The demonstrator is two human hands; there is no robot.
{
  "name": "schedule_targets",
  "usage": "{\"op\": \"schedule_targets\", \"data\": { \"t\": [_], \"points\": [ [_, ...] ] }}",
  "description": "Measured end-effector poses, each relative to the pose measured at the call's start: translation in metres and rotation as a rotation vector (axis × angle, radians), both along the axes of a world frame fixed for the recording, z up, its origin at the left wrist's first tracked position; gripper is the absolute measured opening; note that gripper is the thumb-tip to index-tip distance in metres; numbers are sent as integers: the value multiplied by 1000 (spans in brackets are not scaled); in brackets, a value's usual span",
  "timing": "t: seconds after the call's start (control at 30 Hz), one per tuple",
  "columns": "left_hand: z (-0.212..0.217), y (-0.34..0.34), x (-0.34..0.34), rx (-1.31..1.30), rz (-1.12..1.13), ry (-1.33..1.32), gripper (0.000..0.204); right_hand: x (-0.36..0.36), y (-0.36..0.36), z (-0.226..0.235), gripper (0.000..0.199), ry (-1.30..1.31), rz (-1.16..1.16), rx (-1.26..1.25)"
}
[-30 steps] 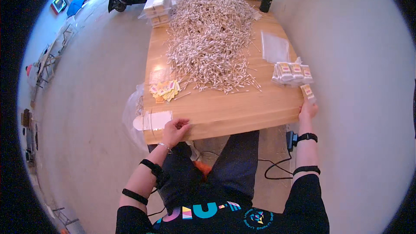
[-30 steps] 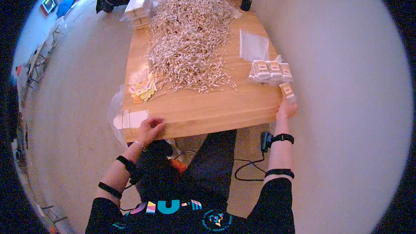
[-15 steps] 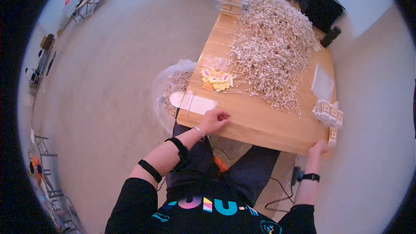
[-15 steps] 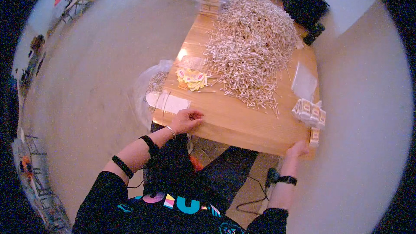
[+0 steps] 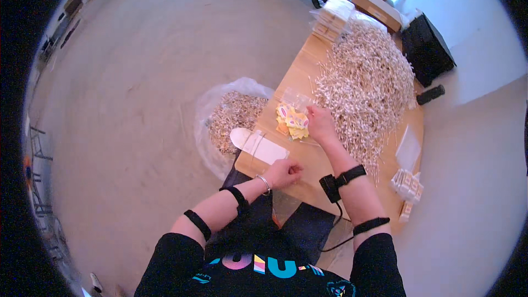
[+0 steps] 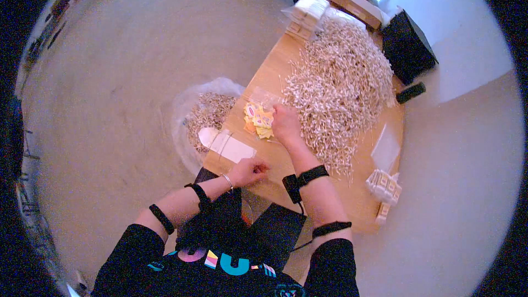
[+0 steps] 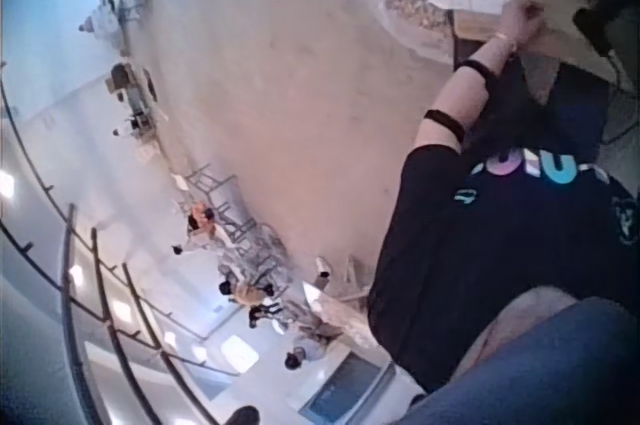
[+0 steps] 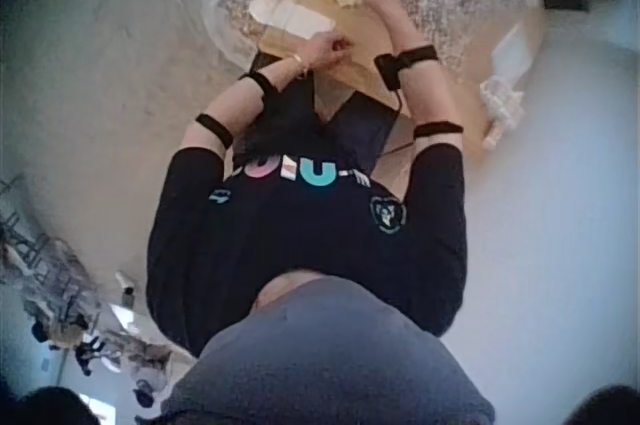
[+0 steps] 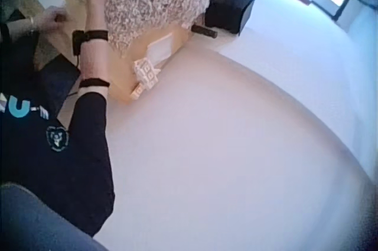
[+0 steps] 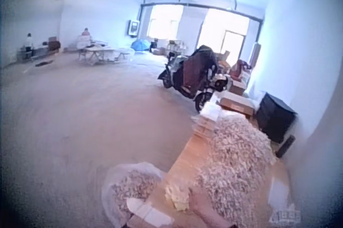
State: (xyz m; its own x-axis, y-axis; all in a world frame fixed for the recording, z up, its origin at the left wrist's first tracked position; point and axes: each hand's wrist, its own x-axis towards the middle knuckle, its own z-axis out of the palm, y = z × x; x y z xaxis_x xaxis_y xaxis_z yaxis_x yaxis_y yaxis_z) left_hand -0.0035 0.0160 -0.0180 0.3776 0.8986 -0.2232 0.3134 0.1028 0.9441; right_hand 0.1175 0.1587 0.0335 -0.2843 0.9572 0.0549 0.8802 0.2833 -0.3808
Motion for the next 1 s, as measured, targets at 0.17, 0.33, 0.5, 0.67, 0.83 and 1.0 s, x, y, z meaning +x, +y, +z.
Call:
{"op": "schedule_targets", "data": {
  "t": [0.17, 0.33, 0.5, 0.67, 0.83, 1.0],
  "points": [
    [-13, -3, -3, 70, 9, -94, 25, -17, 41, -17, 36, -414, 36, -2],
    [-16, -3, -7, 37, -2, -91, 25, -25, 49, -20, 46, -500, 50, -96],
    [-16, -1, -4, 91, -30, -51, 27, -19, 61, -27, 39, -493, -9, -96],
    [-18, 0, -3, -22, -30, -100, 26, -20, 51, -22, 34, -441, 6, -57],
    [-10, -3, -4, -54, 30, -93, 28, -17, 33, 5, 26, -12, 2, -41],
    [0, 18, -24, -109, 372, -349, 33, -21, 0, 17, 30, 567, 3, -218]
  ]
}}
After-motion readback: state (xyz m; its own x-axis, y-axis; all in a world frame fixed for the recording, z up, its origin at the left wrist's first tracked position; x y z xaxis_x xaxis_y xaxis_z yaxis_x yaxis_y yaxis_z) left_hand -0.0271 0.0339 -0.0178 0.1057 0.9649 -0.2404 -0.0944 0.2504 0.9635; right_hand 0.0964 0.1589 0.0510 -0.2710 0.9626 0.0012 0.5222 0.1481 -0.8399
